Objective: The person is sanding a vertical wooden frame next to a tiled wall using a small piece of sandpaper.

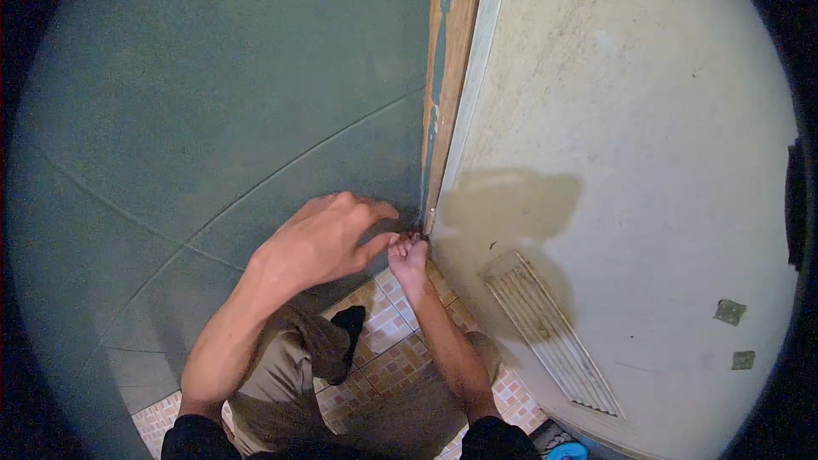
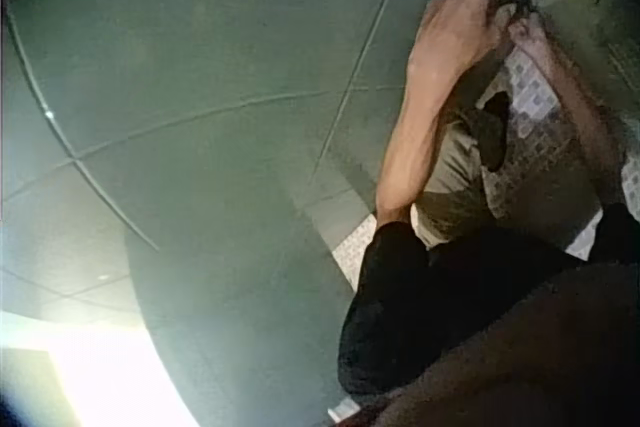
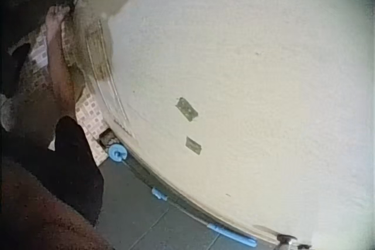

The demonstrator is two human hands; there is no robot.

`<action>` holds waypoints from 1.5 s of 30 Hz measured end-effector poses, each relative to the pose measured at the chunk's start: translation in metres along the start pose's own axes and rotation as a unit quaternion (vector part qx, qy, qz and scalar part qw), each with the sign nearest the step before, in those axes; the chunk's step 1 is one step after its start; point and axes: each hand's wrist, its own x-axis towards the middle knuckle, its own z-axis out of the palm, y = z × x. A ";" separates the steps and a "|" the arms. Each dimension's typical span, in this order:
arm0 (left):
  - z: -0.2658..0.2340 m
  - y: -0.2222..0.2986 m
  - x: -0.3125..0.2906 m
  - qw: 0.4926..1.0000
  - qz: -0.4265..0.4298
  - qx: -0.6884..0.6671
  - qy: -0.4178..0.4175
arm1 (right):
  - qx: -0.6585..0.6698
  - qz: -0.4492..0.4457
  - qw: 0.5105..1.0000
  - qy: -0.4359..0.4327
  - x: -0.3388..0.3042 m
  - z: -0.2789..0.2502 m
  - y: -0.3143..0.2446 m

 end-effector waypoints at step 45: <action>-0.004 0.013 -0.008 0.995 0.043 -0.038 0.077 | 0.027 0.030 0.987 -0.157 -0.037 0.047 -0.004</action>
